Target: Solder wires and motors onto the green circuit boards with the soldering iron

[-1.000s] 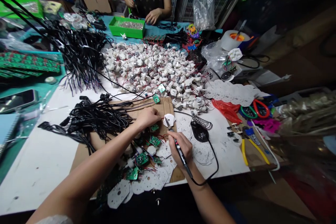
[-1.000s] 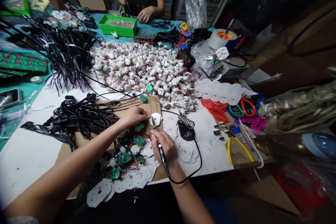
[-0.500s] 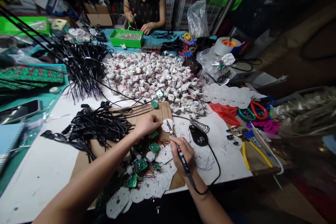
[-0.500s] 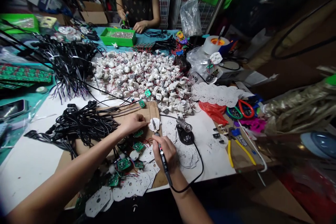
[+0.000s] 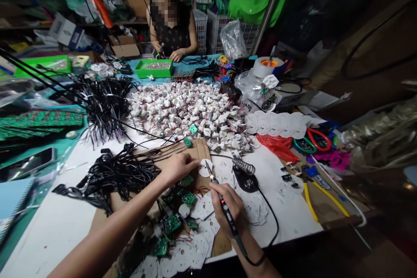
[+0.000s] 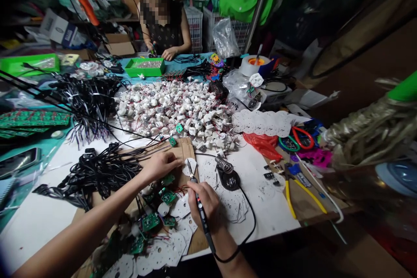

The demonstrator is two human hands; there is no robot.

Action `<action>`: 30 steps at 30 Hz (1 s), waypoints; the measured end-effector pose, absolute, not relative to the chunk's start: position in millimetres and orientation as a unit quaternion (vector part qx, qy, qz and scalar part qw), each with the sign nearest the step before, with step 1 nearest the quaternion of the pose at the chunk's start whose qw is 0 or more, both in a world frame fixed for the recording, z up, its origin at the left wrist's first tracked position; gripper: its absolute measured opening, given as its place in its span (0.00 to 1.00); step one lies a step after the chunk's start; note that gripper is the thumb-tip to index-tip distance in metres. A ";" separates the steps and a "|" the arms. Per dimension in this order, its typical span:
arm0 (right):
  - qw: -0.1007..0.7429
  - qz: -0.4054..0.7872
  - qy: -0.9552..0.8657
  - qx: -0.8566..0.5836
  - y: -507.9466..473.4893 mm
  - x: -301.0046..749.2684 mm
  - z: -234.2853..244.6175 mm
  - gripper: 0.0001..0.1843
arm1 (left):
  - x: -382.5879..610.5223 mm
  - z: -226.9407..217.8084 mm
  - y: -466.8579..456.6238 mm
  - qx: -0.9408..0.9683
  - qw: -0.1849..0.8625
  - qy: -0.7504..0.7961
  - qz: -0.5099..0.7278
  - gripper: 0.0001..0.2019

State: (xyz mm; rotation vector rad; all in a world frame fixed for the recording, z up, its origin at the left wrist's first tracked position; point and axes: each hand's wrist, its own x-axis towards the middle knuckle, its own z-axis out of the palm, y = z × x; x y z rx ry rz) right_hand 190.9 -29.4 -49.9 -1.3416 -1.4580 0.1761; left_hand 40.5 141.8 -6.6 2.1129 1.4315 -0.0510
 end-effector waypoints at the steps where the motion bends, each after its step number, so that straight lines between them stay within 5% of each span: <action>1: 0.547 0.073 -0.615 -0.564 -29.9 191.1 -50.4 0.13 | 40.6 -2.0 146.7 0.793 0.276 0.543 -0.014 0.18; 7: 0.541 0.073 -0.614 -0.570 -31.3 192.0 -50.9 0.13 | 58.6 32.0 211.2 0.829 0.173 0.522 0.100 0.08; 17: 0.550 0.073 -0.604 -0.572 -29.1 192.5 -55.8 0.13 | 108.2 16.1 274.4 0.753 0.192 0.611 0.152 0.22; 24: 0.552 0.077 -0.608 -0.565 -26.6 192.5 -53.8 0.13 | 93.0 10.0 273.6 0.820 0.161 0.532 0.135 0.28; 30: 0.555 0.079 -0.610 -0.560 -26.1 192.4 -54.0 0.13 | 88.3 1.3 271.9 0.813 0.188 0.514 0.199 0.08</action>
